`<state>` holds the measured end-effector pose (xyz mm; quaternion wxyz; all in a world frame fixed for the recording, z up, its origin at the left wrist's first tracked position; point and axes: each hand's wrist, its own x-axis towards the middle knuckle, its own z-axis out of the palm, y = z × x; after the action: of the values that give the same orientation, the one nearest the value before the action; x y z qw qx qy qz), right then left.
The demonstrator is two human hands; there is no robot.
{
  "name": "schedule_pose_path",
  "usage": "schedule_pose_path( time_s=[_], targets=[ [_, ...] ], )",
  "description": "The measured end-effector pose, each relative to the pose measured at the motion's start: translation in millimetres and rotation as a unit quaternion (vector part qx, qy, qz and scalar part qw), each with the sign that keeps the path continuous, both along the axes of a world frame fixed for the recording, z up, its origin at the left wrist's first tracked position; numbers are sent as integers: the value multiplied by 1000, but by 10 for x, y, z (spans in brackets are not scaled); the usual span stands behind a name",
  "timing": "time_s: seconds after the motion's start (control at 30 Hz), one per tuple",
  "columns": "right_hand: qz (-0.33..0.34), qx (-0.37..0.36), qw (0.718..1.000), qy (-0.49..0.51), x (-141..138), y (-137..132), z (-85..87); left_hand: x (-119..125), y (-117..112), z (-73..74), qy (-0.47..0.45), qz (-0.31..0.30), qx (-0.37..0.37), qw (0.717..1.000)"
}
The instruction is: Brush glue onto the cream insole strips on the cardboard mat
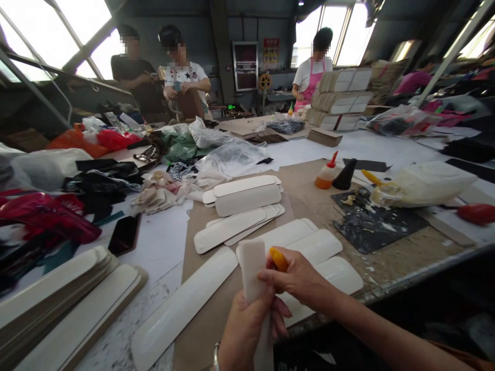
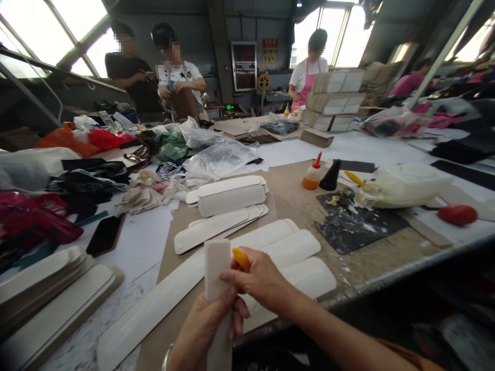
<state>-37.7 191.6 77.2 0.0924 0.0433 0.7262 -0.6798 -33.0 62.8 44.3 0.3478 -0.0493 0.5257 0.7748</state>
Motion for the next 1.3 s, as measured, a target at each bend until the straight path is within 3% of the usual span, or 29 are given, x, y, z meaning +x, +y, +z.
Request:
schedule_pose_path(
  time_s=[0.13, 0.23, 0.4, 0.57, 0.7, 0.8, 0.9, 1.1, 1.2, 1.27, 1.3],
  targets=[
    [36, -29, 999, -17, 77, -21, -11, 75, 26, -53, 33, -11, 8, 999],
    [51, -25, 998, -6, 134, 29, 9, 105, 10, 18, 6, 0, 35, 999],
    [-11, 52, 999, 12, 196, 44, 9, 177, 18, 155, -33, 35, 35, 998],
    [-92, 41, 995, 25, 218, 90, -21, 275, 65, 72, -16, 69, 5, 997],
    [-102, 29, 994, 20, 254, 177, -57, 321, 86, 26, -15, 107, -27, 994],
    [-112, 29, 993, 29, 279, 227, -93, 326, 104, 54, -5, 141, -1, 990],
    [-132, 40, 990, 37, 302, 254, -88, 356, 133, 74, 10, 135, -1, 991],
    [-138, 31, 990, 20, 450, 556, 67, 632, 71, -26, 133, 78, -118, 981],
    [-158, 87, 983, 13, 579, 852, 137, 745, -85, -73, 155, 116, -165, 967],
    [-101, 164, 981, 16, 671, 956, 163, 776, -177, -83, 138, 146, -181, 963],
    [-41, 204, 978, 19, 713, 956, 169, 784, -200, -82, 123, 154, -178, 964]
  ],
)
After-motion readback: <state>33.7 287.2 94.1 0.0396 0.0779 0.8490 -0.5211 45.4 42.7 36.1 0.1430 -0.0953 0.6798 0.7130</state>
